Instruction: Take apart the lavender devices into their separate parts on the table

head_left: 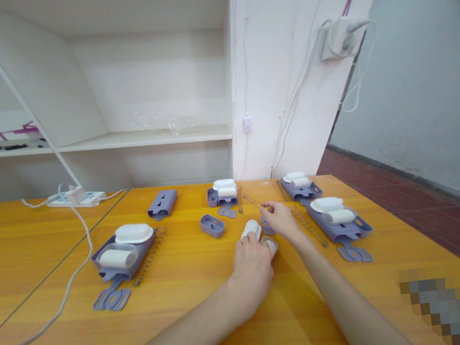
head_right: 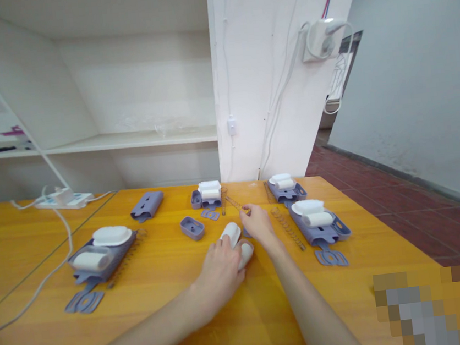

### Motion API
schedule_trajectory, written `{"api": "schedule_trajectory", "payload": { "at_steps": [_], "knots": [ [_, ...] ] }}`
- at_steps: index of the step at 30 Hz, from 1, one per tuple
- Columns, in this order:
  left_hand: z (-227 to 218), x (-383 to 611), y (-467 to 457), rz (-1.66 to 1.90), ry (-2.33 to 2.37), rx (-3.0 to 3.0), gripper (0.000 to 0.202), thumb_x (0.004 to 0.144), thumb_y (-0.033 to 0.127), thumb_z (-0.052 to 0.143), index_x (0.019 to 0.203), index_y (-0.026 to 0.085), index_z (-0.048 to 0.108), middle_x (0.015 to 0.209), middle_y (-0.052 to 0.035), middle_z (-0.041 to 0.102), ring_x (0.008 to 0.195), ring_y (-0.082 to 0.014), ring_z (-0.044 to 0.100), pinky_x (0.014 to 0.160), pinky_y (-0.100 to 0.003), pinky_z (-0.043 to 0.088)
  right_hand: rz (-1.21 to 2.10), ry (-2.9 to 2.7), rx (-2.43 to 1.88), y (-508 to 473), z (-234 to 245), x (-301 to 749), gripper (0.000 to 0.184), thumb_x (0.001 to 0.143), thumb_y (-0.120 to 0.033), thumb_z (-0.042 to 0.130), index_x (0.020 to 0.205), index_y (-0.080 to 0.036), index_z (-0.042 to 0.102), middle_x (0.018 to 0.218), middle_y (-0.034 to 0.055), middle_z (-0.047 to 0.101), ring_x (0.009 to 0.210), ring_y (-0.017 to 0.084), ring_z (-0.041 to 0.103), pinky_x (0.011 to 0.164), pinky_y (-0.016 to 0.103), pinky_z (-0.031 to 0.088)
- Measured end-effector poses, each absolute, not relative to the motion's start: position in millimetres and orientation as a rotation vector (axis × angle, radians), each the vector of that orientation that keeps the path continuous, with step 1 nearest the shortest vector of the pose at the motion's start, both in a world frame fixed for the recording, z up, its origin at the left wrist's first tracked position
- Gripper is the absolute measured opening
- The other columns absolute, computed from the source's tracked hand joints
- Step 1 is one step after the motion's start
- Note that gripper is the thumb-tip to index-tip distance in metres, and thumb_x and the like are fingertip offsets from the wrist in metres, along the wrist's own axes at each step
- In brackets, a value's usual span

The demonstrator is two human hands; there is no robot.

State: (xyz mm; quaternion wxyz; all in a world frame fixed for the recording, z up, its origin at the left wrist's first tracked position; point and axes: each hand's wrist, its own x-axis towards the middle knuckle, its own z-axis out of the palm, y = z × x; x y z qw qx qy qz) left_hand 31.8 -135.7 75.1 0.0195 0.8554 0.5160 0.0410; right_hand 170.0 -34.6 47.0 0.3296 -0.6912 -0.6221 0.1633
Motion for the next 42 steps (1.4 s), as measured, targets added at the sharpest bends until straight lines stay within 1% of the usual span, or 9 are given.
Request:
{"api": "schedule_trajectory", "payload": {
  "at_steps": [4, 7, 11, 14, 19, 29, 35, 39, 42],
  "knots": [
    [87, 15, -134, 0.025, 1.453, 2.648, 0.032, 0.072, 0.008, 0.048, 0.102, 0.016, 0.054, 0.102, -0.0122, 0.059, 0.091, -0.025, 0.058, 0.074, -0.036, 0.047, 0.418, -1.623, -1.82, -33, 46, 171, 0.036, 0.079, -0.03, 0.05, 0.105, -0.012, 0.067, 0.076, 0.0067, 0.068, 0.073, 0.018, 0.062, 0.063, 0.024, 0.042],
    [89, 7, -133, 0.016, 1.375, 2.7, 0.03, 0.072, 0.007, 0.046, 0.099, 0.016, 0.053, 0.101, -0.0106, 0.06, 0.092, -0.0243, 0.057, 0.076, -0.036, 0.046, 0.423, -1.624, -1.823, -33, 45, 171, 0.036, 0.079, -0.03, 0.05, 0.105, -0.012, 0.067, 0.072, 0.0055, 0.068, 0.07, 0.017, 0.062, 0.062, 0.023, 0.041],
    [83, 8, -134, 0.195, 1.408, 2.764, 0.043, 0.073, 0.032, 0.061, 0.111, 0.017, 0.047, 0.109, -0.0113, 0.054, 0.098, -0.0278, 0.052, 0.08, -0.041, 0.044, 0.412, -1.619, -1.828, -33, 45, 171, 0.035, 0.079, -0.03, 0.05, 0.104, -0.012, 0.067, 0.073, 0.0059, 0.068, 0.07, 0.017, 0.062, 0.062, 0.024, 0.041],
    [77, 15, -133, 0.287, 1.34, 2.825, 0.057, 0.065, 0.052, 0.068, 0.107, 0.018, 0.05, 0.115, -0.0128, 0.049, 0.104, -0.0298, 0.047, 0.082, -0.042, 0.043, 0.403, -1.623, -1.828, -32, 45, 171, 0.036, 0.079, -0.03, 0.05, 0.104, -0.012, 0.067, 0.076, 0.0061, 0.068, 0.071, 0.017, 0.062, 0.063, 0.024, 0.041],
    [73, 20, -123, 0.193, 1.233, 2.914, 0.032, 0.072, 0.038, 0.063, 0.095, 0.016, 0.056, 0.105, -0.0127, 0.054, 0.103, -0.0284, 0.048, 0.08, -0.041, 0.043, 0.382, -1.618, -1.839, -29, 38, 176, 0.035, 0.078, -0.03, 0.051, 0.102, -0.012, 0.068, 0.072, 0.0051, 0.068, 0.068, 0.016, 0.062, 0.062, 0.023, 0.041],
    [94, 0, -109, 0.123, 1.048, 2.852, 0.028, 0.077, 0.042, 0.054, 0.093, 0.021, 0.062, 0.097, -0.009, 0.059, 0.094, -0.0262, 0.055, 0.077, -0.037, 0.045, 0.212, -1.572, -1.839, -29, 9, 185, 0.038, 0.082, -0.033, 0.048, 0.112, -0.015, 0.063, 0.081, 0.0062, 0.069, 0.078, 0.018, 0.063, 0.072, 0.025, 0.043],
    [126, -71, -50, 0.213, 1.487, 2.728, 0.035, 0.074, 0.033, 0.059, 0.109, 0.027, 0.059, 0.114, -0.0044, 0.059, 0.109, -0.0245, 0.05, 0.089, -0.032, 0.04, 0.176, -1.54, -1.843, -31, 2, 184, 0.038, 0.083, -0.035, 0.045, 0.113, -0.016, 0.062, 0.086, 0.0063, 0.069, 0.081, 0.018, 0.062, 0.075, 0.026, 0.043],
    [134, -139, 6, -0.052, 1.931, 2.615, 0.04, 0.072, 0.031, 0.059, 0.112, 0.027, 0.058, 0.117, -0.0041, 0.06, 0.111, -0.0248, 0.05, 0.091, -0.034, 0.04, 0.191, -1.533, -1.846, -30, 2, 185, 0.038, 0.083, -0.035, 0.046, 0.112, -0.016, 0.062, 0.085, 0.0061, 0.069, 0.08, 0.018, 0.062, 0.072, 0.025, 0.043],
    [134, -182, 38, -0.165, 2.147, 2.463, 0.044, 0.067, 0.028, 0.062, 0.111, 0.023, 0.061, 0.114, -0.0095, 0.062, 0.108, -0.03, 0.053, 0.087, -0.038, 0.042, 0.198, -1.533, -1.846, -30, 2, 185, 0.038, 0.083, -0.035, 0.046, 0.112, -0.017, 0.062, 0.086, 0.0058, 0.069, 0.08, 0.017, 0.063, 0.072, 0.025, 0.043]
  ]
}}
